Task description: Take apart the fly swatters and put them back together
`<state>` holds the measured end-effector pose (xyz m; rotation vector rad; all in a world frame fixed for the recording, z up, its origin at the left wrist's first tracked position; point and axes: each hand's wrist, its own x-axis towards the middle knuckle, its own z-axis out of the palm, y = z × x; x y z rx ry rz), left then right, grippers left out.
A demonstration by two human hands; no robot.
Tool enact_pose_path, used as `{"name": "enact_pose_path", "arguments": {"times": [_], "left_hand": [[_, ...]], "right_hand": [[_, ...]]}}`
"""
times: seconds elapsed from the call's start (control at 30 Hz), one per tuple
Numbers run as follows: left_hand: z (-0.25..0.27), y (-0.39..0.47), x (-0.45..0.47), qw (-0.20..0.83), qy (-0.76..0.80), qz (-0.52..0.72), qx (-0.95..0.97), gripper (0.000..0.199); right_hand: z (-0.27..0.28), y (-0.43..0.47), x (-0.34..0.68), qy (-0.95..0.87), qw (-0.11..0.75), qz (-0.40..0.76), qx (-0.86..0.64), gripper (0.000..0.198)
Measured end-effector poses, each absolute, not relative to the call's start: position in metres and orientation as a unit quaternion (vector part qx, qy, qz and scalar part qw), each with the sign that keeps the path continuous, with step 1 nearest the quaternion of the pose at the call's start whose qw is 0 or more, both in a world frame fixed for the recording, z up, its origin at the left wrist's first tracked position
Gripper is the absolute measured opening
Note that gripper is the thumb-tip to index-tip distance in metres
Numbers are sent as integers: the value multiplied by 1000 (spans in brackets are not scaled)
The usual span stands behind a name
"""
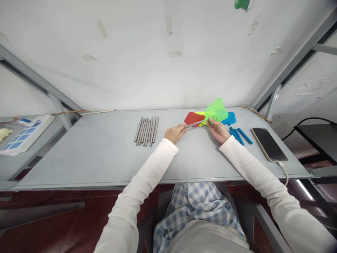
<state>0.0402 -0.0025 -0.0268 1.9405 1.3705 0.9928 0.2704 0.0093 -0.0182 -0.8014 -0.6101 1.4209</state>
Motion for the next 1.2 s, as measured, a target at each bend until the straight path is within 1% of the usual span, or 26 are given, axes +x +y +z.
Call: {"name": "enact_pose_path", "arguments": {"times": [0.1,0.27,0.33,0.47,0.63,0.8,0.97,1.2], "left_hand": [[-28,-2,40,244,514,344,747,24],[-29,-2,40,270,504,365,734,22],[-28,-2,40,264,504,361,739,21],[-27,-2,40,207,512,328,767,25],[-25,-3,40,113,531,242,804,36],[-22,-5,41,65,552,191,809,39],[-22,-6,41,51,559,182,807,40],[-17,-9,42,65,552,178,812,39]], "right_hand": [[-18,9,270,-256,645,630,-348,16],[-19,10,270,-253,644,633,-346,15],[-19,10,270,-244,648,634,-345,16],[-19,10,270,-223,649,641,-343,17],[-20,9,269,-229,641,645,-348,16],[-25,11,270,-263,626,639,-361,14],[-28,12,272,-281,622,636,-359,13],[-28,10,272,-318,598,627,-385,8]]}}
